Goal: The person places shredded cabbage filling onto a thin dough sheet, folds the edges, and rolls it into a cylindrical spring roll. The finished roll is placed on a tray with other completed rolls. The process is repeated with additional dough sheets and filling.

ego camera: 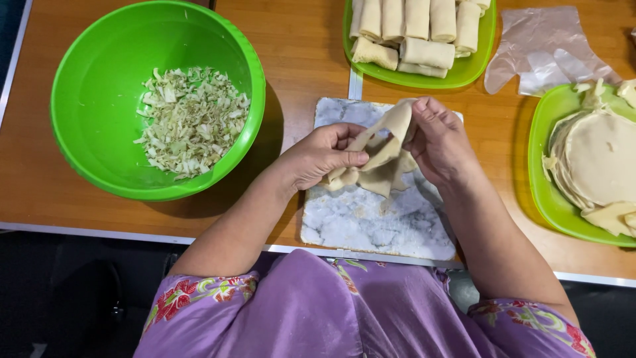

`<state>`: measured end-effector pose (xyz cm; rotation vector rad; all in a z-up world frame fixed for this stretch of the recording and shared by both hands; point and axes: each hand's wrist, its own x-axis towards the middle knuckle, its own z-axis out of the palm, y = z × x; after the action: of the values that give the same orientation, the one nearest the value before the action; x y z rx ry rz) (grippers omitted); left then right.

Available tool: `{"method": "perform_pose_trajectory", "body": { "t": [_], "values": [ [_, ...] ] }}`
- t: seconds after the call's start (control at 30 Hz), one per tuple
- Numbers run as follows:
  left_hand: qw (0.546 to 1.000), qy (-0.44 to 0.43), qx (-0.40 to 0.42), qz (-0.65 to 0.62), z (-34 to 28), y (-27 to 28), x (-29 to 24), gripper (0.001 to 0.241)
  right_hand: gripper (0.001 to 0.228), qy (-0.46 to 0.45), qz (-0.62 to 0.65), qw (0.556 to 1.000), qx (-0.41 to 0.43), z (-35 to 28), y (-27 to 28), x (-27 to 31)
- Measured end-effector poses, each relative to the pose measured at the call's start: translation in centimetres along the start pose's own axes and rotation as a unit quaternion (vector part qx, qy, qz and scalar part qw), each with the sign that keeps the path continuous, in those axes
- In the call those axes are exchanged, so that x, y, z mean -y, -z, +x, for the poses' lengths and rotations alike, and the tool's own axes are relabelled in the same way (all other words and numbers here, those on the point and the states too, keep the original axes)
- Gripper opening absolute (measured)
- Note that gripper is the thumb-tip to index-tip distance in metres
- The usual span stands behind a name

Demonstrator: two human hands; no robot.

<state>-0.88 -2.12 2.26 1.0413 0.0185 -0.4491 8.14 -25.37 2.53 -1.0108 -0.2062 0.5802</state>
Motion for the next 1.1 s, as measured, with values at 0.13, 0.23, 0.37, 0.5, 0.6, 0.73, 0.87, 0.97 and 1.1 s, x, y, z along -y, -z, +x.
{"method": "perform_pose_trajectory", "body": {
  "t": [0.13,0.23,0.37,0.5,0.6,0.73,0.87,0.97,1.1],
  "values": [
    [1.0,0.0,0.014,0.019,0.1,0.8,0.7,0.048,0.013,0.028,-0.008,1.0,-0.005,-0.2,-0.5,0.1],
    [1.0,-0.005,0.006,0.015,0.0,0.5,0.3,0.041,0.012,0.06,-0.028,0.998,-0.007,-0.3,-0.5,0.0],
    [1.0,0.015,-0.015,0.004,-0.4,0.0,-0.7,0.031,0.014,0.101,-0.085,0.991,-0.01,-0.5,-0.3,0.3],
    [1.0,0.006,-0.01,0.026,0.1,1.3,0.3,0.03,0.013,0.113,-0.121,0.986,-0.021,-1.1,-0.7,1.8],
    [1.0,-0.003,0.001,0.008,0.0,1.8,0.2,0.034,0.012,0.115,-0.126,0.985,-0.026,-1.6,-0.7,3.3],
    [1.0,-0.004,0.003,0.005,-0.1,1.5,-0.3,0.039,0.012,0.128,-0.163,0.977,-0.041,-2.9,-0.5,5.8],
    [0.998,-0.022,-0.018,0.06,0.0,2.1,0.1,0.031,0.015,0.136,-0.281,0.948,-0.059,-4.5,-0.6,8.4],
    [0.993,-0.038,-0.043,0.102,0.1,2.4,-0.3,0.025,0.017,0.107,-0.34,0.932,-0.064,-5.4,-0.6,10.2],
    [0.983,-0.067,-0.093,0.145,-0.1,2.7,-0.9,0.021,0.018,0.051,-0.365,0.928,-0.051,-5.8,1.1,10.8]
  ]
}}
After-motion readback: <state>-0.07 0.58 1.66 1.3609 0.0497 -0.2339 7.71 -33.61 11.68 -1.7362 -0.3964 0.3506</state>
